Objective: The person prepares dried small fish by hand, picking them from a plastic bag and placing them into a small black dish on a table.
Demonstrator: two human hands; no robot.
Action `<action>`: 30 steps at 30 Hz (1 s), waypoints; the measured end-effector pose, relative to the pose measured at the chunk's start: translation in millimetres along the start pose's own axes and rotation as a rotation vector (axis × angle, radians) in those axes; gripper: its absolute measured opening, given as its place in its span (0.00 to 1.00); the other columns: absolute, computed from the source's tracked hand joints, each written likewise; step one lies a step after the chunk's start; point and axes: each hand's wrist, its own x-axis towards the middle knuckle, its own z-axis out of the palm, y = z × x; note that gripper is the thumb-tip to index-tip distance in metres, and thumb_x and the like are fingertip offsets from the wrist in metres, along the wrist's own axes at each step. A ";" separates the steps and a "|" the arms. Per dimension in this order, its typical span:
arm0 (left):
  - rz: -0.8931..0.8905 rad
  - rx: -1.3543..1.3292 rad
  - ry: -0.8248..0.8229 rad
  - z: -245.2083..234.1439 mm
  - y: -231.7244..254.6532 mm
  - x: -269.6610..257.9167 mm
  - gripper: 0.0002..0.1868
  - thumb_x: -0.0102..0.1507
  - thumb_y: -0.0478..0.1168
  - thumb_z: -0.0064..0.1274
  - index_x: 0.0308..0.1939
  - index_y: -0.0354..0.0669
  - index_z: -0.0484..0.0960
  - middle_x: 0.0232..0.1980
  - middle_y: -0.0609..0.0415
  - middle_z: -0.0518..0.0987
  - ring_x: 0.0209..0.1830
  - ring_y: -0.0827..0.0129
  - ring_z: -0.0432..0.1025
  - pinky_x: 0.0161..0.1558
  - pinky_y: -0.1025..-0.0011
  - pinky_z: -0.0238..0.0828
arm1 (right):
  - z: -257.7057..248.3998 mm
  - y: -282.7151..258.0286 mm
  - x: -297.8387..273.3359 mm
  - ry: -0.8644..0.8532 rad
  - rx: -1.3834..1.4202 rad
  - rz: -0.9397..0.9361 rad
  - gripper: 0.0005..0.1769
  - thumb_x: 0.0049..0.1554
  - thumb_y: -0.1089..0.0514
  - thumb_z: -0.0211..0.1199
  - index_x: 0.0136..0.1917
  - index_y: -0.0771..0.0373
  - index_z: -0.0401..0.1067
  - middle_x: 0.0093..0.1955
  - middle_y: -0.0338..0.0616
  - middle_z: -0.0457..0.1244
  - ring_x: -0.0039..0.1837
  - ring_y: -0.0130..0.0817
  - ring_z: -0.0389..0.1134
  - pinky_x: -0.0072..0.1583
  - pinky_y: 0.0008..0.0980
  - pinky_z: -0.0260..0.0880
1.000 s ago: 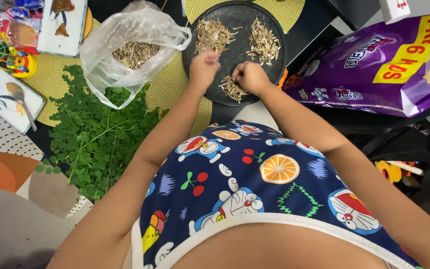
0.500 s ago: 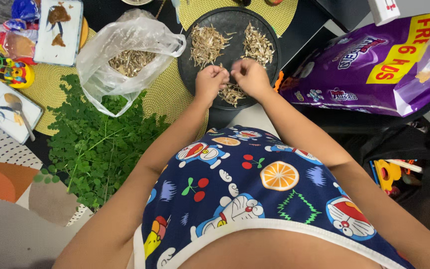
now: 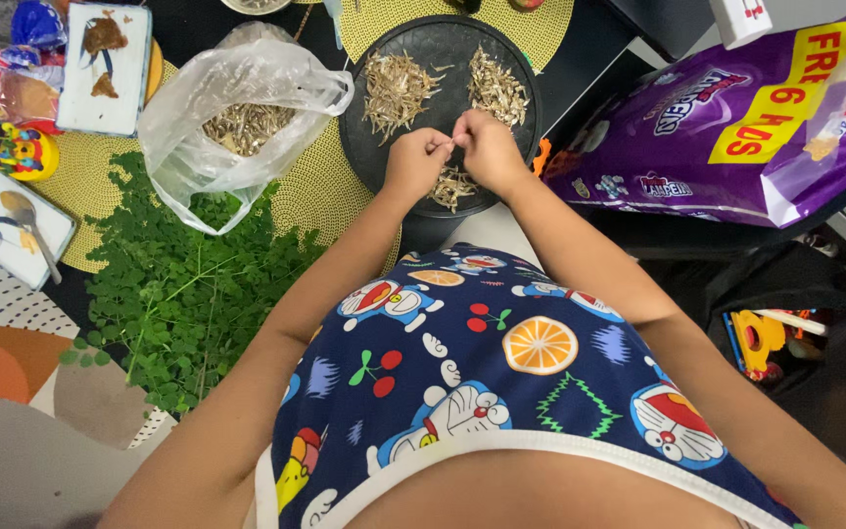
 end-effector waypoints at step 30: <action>0.280 0.408 -0.132 -24.3 -28.8 -3.0 0.03 0.57 0.32 0.59 0.29 0.44 0.83 0.39 0.46 0.78 0.45 0.49 0.74 0.49 0.57 0.72 | 6.7 31.1 11.2 0.152 -0.018 0.110 0.03 0.57 0.65 0.64 0.46 0.63 0.75 0.42 0.45 0.70 0.43 0.34 0.73 0.47 0.32 0.72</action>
